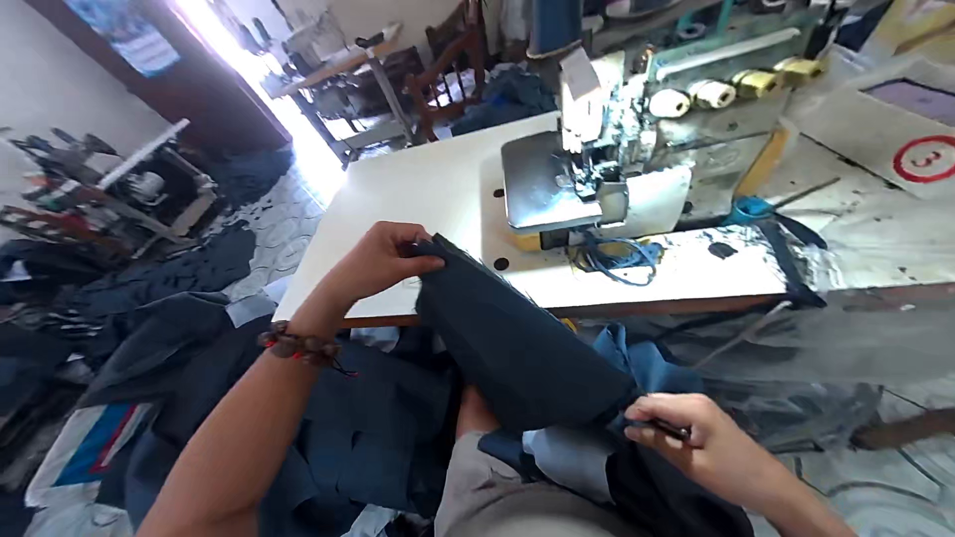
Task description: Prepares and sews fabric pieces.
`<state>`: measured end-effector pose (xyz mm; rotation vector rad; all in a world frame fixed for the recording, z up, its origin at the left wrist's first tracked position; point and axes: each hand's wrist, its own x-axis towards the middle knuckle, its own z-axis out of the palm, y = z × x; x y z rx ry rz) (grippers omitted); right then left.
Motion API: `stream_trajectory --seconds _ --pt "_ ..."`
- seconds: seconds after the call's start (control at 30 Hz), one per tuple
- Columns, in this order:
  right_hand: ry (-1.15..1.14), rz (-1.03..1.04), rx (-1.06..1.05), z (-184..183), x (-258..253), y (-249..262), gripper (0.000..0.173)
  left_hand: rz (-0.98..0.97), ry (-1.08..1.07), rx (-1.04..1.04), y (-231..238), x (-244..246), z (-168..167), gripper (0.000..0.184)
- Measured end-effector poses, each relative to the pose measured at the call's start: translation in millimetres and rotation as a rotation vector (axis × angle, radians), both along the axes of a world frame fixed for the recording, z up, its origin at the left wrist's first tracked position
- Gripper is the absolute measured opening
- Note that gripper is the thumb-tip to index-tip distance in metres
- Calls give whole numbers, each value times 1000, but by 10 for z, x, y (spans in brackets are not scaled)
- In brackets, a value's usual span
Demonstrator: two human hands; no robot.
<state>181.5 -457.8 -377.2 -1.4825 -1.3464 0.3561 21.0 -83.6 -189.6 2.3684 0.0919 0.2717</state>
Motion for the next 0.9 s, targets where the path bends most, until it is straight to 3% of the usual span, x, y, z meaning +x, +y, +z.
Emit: stream_trajectory --seconds 0.17,0.37,0.47,0.63,0.73,0.83,0.9 --pt "52 -115 -69 -38 -154 -5 21 12 -43 -21 -11 216 -54 14" --pt "66 -186 -49 31 -444 178 14 165 -102 449 -152 1061 -69 21" --pt "130 -193 -6 78 -608 270 13 261 -97 449 -591 1373 -173 20" --pt "225 -202 -12 128 -686 103 13 284 -302 264 -865 1504 -595 36" --pt "222 -158 -36 63 -724 -17 13 213 -348 435 -885 1561 -739 20" --pt "218 -103 -37 -63 -740 -79 15 185 -260 652 -1033 1513 -834 37" --pt "230 -66 -53 -100 -730 -88 16 156 -258 687 -1092 1516 -902 43"
